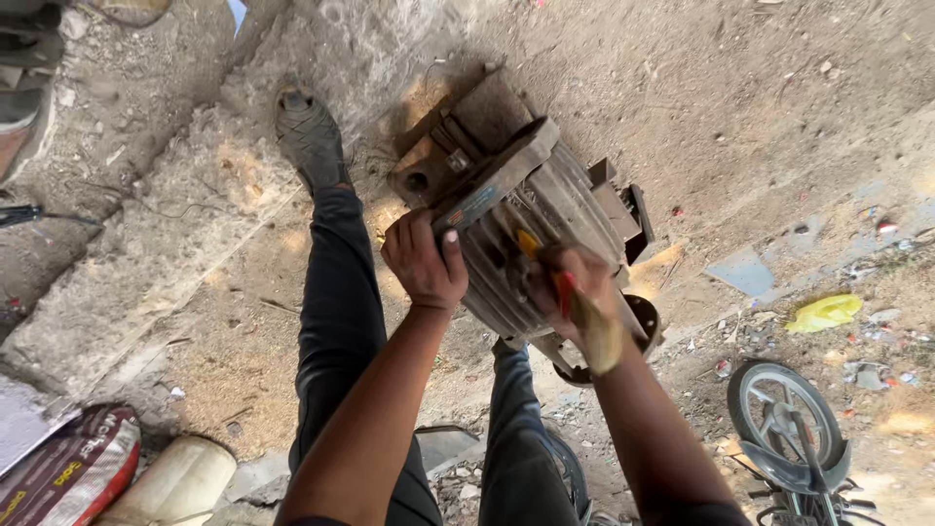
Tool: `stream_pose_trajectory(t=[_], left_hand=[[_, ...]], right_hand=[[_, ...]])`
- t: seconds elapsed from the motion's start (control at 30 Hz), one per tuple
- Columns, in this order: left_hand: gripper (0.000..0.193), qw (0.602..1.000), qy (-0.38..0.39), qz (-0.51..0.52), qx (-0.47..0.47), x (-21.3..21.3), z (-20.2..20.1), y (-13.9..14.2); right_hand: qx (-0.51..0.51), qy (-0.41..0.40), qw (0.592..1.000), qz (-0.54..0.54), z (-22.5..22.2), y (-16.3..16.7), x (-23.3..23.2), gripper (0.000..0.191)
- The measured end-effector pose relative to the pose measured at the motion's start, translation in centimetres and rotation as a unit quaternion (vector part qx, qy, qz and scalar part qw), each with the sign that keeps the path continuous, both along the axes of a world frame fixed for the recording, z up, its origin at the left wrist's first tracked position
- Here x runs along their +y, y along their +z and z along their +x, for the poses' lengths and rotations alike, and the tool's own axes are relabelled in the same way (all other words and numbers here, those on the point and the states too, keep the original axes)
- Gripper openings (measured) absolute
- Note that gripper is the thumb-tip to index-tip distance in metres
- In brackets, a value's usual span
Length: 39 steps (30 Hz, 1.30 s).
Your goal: The person sits on the ground and uses a brush to clean dust and debris from the surface of a large electric motor. They hold the motor with one hand and brush the exterior with the other, rotating the motor to access different sides.
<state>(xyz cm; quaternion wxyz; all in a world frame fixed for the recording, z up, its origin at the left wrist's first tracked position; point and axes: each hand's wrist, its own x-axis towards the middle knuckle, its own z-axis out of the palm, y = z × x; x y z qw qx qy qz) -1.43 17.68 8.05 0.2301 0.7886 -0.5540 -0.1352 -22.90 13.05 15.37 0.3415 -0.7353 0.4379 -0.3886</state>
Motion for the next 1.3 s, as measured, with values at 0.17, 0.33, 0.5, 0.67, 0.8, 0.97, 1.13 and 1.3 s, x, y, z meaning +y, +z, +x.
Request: stream_pose_trajectory(t=[0.17,0.33,0.5,0.67,0.8,0.97,1.13,1.3], left_hand=[[0.054,1.0,0.001,-0.018,0.0,-0.1,-0.4,-0.2],[0.052,1.0,0.004,-0.028,-0.013,-0.4,-0.9,0.4],[0.05,0.998,-0.013,-0.054,0.0,-1.1,-1.0,0.5],[0.049,0.999,-0.01,-0.036,0.008,-1.2,-1.4,0.9],[0.049,1.0,0.01,0.021,0.014,-0.4,-1.4,1.7],[0.042,0.999,0.005,-0.033,0.025,-1.2,-1.5,-0.3],[0.038,0.999,0.013,-0.034,0.018,-1.0,-2.9,-1.4],[0.041,0.999,0.008,-0.036,0.028,-1.1,-3.4,-1.4]], right_hand=[[0.051,-0.085,0.966,0.238,-0.9,0.1,0.0,0.015],[-0.151,-0.038,0.974,0.165,-2.2,-1.7,0.8,0.015],[-0.142,-0.092,0.962,0.213,-2.0,-3.7,0.9,0.012],[-0.122,-0.07,0.957,0.254,-2.5,-2.6,1.4,0.017],[-0.177,-0.053,0.928,0.322,-2.7,-1.1,0.6,0.018],[0.002,0.009,0.989,0.147,-2.0,-1.4,-3.5,0.012],[0.028,0.113,0.967,0.225,-2.8,-1.1,-6.3,0.013],[0.134,0.132,0.97,0.153,-3.9,-1.8,-7.2,0.019]])
